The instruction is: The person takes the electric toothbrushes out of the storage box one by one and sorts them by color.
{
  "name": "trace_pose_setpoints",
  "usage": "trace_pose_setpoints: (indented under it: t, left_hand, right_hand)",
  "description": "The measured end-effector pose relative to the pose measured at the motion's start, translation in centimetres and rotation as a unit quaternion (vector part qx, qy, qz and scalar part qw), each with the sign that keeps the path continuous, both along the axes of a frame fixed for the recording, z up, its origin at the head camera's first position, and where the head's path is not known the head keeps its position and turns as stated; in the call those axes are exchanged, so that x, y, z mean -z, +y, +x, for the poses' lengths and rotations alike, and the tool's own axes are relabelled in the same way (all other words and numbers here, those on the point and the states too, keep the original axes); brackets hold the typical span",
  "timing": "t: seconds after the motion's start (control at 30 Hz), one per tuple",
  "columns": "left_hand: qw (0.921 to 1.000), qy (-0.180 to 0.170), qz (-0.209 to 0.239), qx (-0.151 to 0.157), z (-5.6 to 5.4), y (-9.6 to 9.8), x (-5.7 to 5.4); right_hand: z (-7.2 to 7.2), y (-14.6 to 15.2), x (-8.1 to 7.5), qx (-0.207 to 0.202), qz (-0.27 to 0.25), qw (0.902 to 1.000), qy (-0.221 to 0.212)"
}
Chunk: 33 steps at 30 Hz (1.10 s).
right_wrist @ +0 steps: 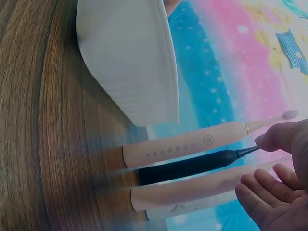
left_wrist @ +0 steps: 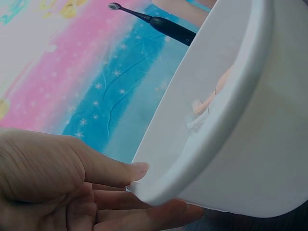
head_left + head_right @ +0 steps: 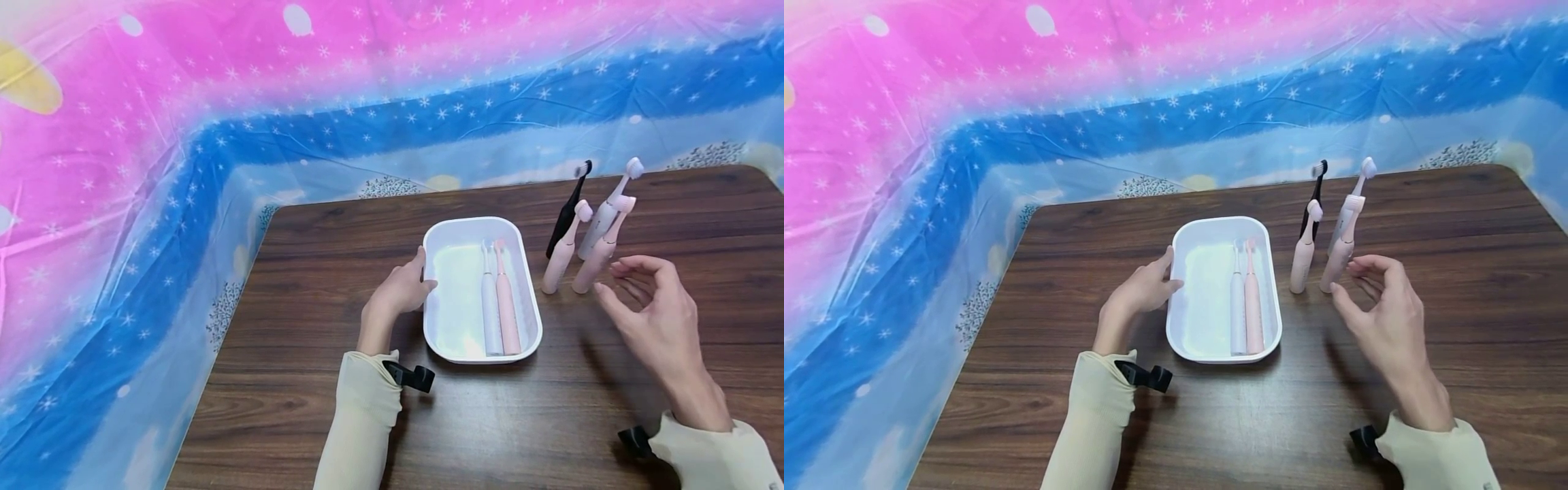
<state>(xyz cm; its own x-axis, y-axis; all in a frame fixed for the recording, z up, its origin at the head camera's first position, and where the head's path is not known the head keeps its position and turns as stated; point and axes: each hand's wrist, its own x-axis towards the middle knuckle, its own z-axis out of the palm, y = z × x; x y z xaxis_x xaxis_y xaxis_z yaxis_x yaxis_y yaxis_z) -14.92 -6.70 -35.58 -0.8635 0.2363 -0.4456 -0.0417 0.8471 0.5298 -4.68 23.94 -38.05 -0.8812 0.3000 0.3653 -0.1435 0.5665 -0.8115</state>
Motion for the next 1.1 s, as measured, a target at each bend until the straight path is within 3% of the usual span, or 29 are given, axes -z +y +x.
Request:
trace_pose_setpoints:
  t: [0.77, 1.1]
  left_hand:
    - [0.9999, -0.004, 0.009, 0.001, 0.0, -0.1, 0.0]
    - [0.9999, -0.004, 0.011, 0.0, -0.1, -0.1, -0.1]
  right_hand:
    - [-0.4, -4.1, -1.3, -0.08, -0.014, 0.9918, 0.099]
    - [-1.0, -5.9, -1.0, -0.103, 0.028, 0.9905, 0.086]
